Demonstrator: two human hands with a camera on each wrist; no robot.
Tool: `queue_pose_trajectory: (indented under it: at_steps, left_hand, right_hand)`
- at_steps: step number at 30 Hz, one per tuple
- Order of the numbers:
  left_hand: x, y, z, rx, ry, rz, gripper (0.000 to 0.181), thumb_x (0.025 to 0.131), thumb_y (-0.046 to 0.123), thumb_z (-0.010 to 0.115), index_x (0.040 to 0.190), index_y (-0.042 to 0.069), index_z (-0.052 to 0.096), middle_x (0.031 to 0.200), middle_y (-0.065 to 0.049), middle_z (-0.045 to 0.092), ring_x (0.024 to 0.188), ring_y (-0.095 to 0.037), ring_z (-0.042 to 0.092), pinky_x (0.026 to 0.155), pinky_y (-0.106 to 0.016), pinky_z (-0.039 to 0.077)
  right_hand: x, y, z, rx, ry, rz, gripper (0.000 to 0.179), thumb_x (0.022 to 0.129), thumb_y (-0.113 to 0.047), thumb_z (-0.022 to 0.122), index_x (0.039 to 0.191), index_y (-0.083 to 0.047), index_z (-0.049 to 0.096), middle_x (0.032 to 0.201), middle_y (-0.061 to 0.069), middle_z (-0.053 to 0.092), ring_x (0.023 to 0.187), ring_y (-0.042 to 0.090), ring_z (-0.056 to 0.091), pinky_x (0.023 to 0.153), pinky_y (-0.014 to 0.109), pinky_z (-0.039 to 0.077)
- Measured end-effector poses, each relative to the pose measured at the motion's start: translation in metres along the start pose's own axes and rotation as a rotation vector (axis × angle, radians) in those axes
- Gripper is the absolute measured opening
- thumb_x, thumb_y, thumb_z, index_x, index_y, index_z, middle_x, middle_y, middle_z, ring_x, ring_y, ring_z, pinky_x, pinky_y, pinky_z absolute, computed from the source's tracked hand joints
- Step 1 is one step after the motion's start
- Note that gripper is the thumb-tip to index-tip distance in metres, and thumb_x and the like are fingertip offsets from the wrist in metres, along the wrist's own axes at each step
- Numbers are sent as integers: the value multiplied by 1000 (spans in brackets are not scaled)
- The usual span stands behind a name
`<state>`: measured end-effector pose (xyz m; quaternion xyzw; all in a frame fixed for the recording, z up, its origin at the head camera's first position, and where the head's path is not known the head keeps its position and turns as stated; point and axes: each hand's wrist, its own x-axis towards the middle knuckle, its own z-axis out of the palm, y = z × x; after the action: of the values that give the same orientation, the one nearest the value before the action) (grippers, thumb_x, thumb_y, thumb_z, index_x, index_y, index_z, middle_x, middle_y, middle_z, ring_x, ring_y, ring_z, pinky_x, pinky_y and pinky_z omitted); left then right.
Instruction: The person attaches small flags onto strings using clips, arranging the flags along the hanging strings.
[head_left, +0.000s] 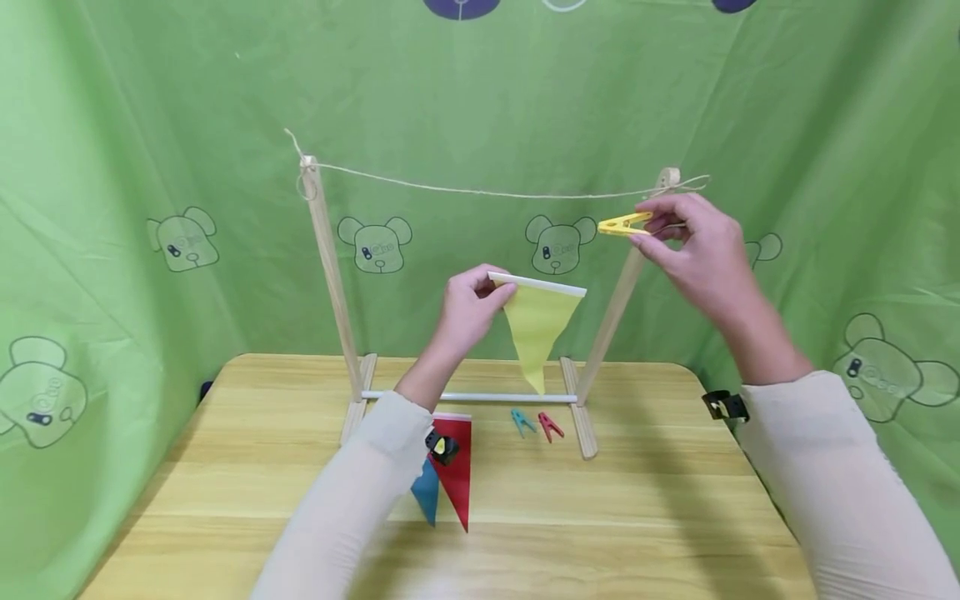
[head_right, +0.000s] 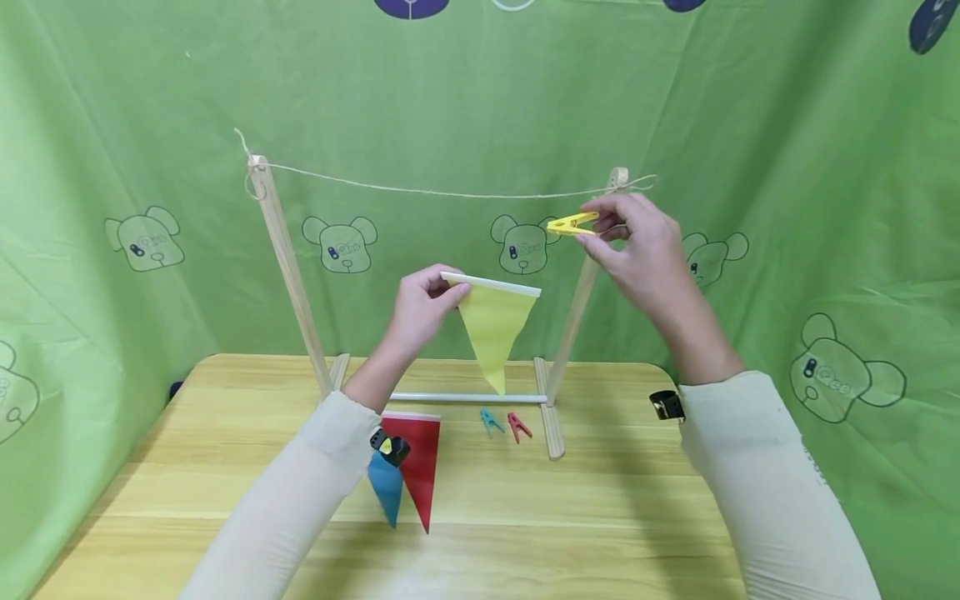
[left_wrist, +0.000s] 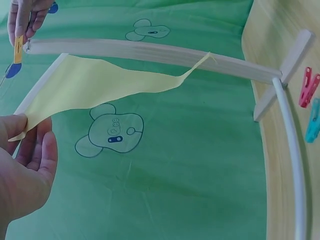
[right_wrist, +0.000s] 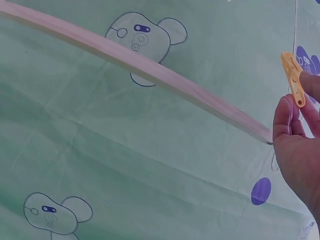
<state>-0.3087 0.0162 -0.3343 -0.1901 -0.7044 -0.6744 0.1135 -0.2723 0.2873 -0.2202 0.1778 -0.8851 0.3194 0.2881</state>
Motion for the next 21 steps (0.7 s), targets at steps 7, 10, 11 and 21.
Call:
queue_pose_trajectory:
  at_steps: [7,10,11,21]
  left_hand:
    - [8,9,9,-47,14,-6,11,94,7,74,104,1,74,83,-5,66,72,-15,58,64,-20,54]
    - [12,12,12,-58,28,-20,11,94,6,74,104,1,75,82,-5,66,73,-19,59,64,-20,54]
    - [13,13,13,-63,32,-24,11,94,6,74,104,1,75,82,-5,66,74,-20,60,64,-20,55]
    - [25,24,20,-105,37,-27,11,94,5,73,104,0,73,85,-7,67,71,-11,58,68,-24,57]
  right_hand:
    - [7,-5,-10,-14,22,-7,37,91,-3,77,127,0,67,109,6,62,92,-3,57,83,3,48]
    - [10,-6,-13,-17,23,-6,37,91,-4,78,126,1,67,108,3,61,91,-4,57,82,3,48]
    - [11,-7,-14,-17,23,-8,36,91,-4,78,125,1,67,109,3,61,91,-4,57,82,2,48]
    - [19,-8,-23,-37,17,-21,35,92,-7,77,126,-2,69,108,-4,60,91,-4,57,81,2,46]
